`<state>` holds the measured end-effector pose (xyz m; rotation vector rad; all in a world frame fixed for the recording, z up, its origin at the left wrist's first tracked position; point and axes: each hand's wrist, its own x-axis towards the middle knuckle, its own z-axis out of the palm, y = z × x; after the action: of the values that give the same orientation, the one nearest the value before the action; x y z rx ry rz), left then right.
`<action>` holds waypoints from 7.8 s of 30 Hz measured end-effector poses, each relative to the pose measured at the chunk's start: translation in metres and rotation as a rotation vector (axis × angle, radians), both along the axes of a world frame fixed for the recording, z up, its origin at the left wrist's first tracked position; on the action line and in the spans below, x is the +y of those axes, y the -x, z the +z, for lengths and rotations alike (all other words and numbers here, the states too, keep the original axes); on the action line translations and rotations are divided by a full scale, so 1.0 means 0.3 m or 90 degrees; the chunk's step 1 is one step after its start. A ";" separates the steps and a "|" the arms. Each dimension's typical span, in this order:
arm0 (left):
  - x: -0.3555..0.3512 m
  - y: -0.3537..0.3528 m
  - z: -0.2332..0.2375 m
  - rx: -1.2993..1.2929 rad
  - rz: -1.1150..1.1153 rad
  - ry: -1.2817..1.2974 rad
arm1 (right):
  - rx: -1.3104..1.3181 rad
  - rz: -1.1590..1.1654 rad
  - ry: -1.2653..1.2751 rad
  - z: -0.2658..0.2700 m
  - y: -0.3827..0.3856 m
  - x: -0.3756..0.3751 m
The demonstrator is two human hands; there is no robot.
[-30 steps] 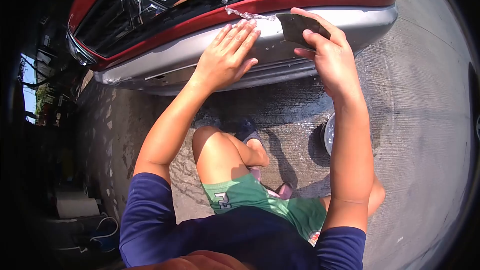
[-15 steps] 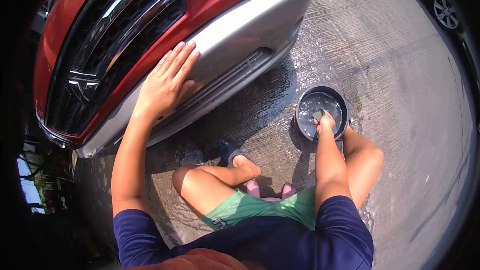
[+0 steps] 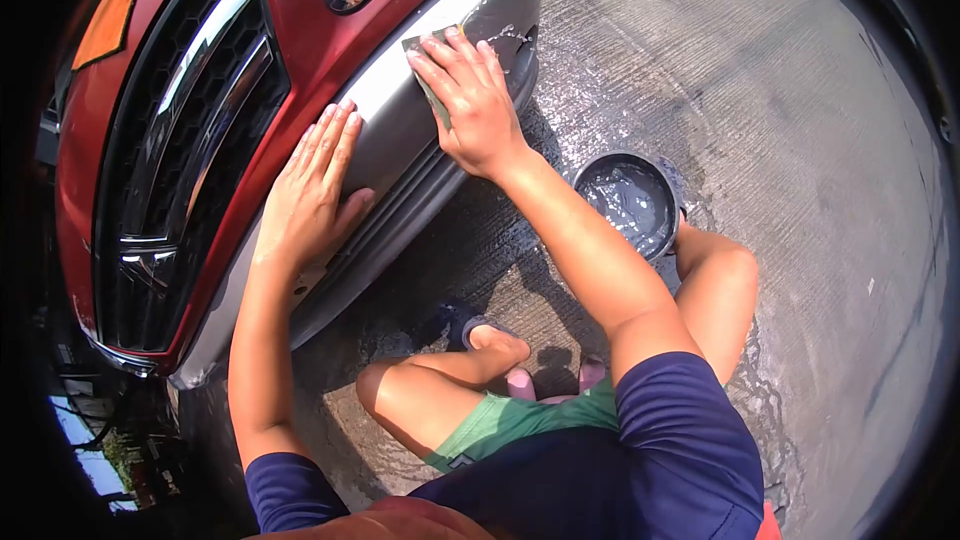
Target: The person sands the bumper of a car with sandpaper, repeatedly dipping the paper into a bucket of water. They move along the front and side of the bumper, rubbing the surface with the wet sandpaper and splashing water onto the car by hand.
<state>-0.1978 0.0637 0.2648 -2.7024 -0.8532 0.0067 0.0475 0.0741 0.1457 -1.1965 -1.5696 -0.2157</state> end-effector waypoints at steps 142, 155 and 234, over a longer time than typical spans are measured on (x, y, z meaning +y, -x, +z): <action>-0.376 -1.175 -1.490 0.161 0.204 1.612 | 0.348 0.066 0.986 -1.124 -0.813 0.506; -0.116 -1.512 -1.435 -0.439 0.118 1.411 | 0.270 0.320 0.225 0.071 -0.973 0.911; 0.585 -1.125 -0.036 0.105 0.087 0.000 | 0.351 0.493 0.249 0.140 -0.916 1.492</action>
<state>0.1397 0.2391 0.2542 -2.5938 -0.9843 0.2565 0.3221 0.5216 0.1877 -0.7469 -1.4818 0.8847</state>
